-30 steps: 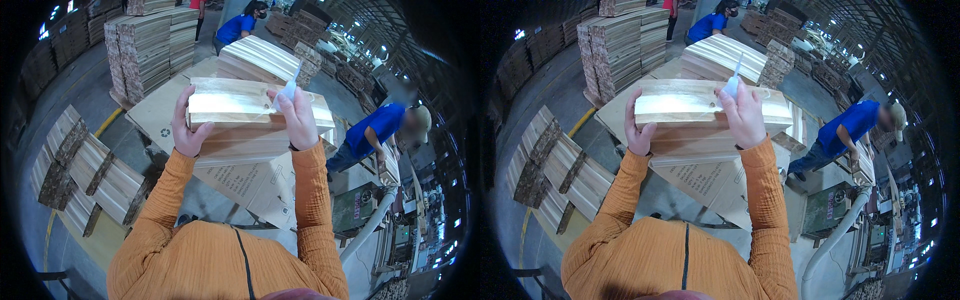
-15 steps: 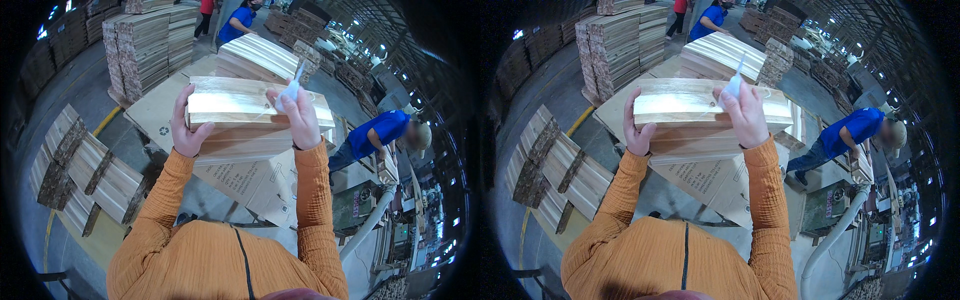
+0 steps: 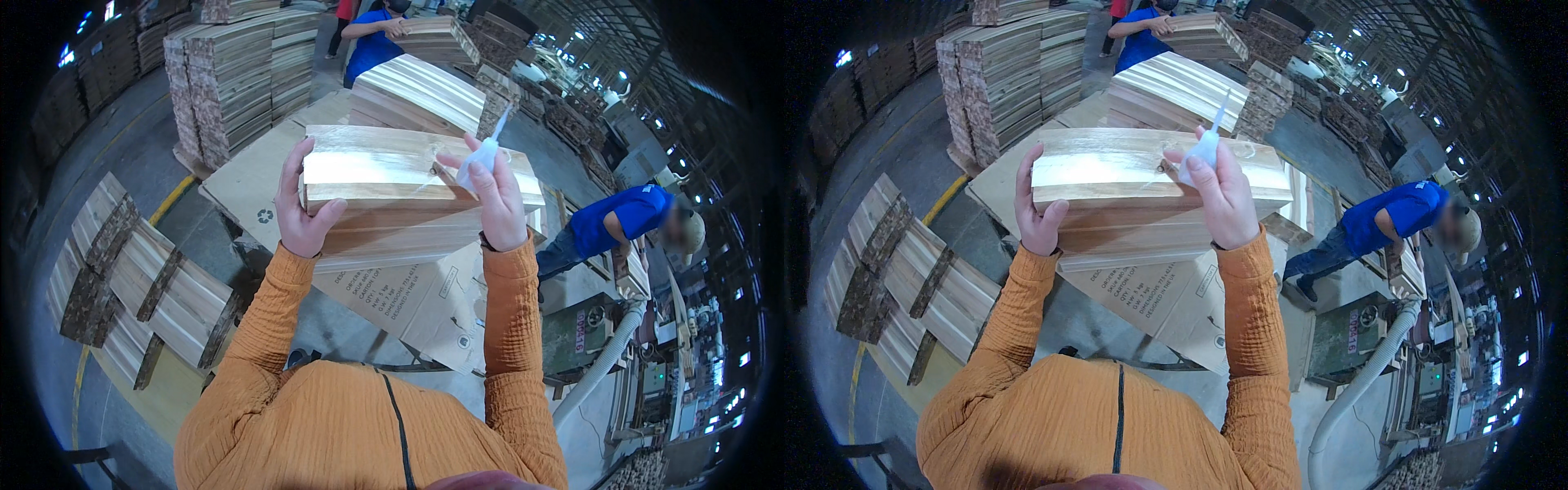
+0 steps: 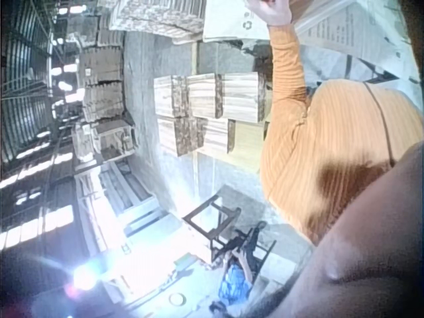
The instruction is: The person picks up wooden planks from a stack, applies a white substance from a small bottle into grooves and holes on the plank, and places the plank back on the stack. The process is repeated for several planks.
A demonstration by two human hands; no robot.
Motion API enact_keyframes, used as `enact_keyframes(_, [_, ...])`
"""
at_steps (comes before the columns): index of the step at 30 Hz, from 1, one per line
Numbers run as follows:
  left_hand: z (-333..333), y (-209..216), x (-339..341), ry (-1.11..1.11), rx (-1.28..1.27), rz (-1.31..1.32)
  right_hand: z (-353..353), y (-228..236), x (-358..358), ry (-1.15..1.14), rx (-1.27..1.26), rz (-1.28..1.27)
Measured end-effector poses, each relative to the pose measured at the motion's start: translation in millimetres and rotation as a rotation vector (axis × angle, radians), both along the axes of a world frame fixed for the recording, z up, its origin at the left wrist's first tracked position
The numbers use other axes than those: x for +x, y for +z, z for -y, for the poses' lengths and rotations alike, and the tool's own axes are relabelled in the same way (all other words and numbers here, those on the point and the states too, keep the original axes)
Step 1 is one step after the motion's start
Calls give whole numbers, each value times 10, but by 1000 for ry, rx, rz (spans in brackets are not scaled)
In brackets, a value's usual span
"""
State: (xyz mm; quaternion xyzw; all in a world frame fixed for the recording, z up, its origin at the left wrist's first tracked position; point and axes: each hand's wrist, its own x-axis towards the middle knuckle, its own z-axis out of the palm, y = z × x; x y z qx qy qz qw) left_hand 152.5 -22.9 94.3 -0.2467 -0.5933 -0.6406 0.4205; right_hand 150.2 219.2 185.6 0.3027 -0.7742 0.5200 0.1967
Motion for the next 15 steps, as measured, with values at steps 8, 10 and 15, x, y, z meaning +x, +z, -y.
enact_keyframes(8, [-9, 2, -6, -13, 22, -8, 63, 33, 53, 28, -85, 87])
enact_keyframes(10, [-18, 3, -3, -20, 16, -11, 27, 30, 46, -13, -113, 41])
enact_keyframes(15, [-8, -7, -18, 6, 5, -12, 20, -30, 106, -77, 109, -73])
